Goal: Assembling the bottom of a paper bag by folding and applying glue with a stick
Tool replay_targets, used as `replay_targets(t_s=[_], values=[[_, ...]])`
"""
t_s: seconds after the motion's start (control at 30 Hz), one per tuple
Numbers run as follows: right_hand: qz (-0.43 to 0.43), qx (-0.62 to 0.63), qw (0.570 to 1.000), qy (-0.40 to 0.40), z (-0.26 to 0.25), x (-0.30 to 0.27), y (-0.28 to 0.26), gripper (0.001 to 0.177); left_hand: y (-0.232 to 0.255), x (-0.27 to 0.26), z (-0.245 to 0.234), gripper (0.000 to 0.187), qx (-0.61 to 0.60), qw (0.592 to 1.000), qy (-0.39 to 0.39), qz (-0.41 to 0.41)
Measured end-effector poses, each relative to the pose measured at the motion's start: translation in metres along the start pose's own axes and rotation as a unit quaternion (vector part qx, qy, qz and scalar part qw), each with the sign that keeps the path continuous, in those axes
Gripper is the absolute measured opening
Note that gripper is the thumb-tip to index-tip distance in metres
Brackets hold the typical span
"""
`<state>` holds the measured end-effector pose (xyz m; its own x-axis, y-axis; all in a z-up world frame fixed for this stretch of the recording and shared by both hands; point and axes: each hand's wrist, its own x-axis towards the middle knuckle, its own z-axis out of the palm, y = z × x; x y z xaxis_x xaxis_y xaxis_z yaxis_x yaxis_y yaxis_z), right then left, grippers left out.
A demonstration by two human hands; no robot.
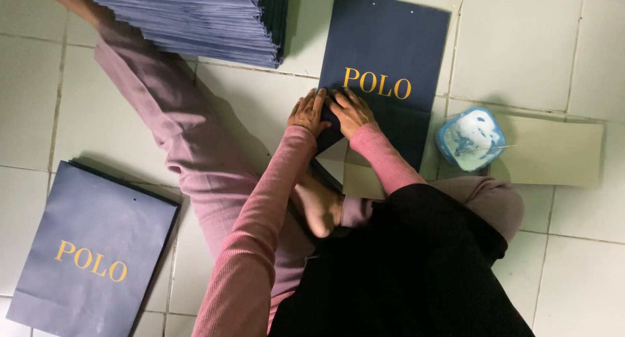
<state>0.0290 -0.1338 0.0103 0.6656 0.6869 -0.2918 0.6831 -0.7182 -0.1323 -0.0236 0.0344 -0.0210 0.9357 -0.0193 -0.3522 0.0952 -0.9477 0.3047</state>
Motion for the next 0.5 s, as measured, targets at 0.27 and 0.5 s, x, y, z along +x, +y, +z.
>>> replay_targets(t_s=[0.27,0.5], values=[[-0.028,0.015,0.998,0.047,0.028,-0.075,0.011,0.062,-0.001,-0.001,0.004,0.101,0.01,1.0,0.007,0.008],[-0.006,0.024,1.0,0.01,0.036,-0.095,0.007,0.06,0.011,-0.015,0.051,0.064,0.064,0.991,0.111,0.027]])
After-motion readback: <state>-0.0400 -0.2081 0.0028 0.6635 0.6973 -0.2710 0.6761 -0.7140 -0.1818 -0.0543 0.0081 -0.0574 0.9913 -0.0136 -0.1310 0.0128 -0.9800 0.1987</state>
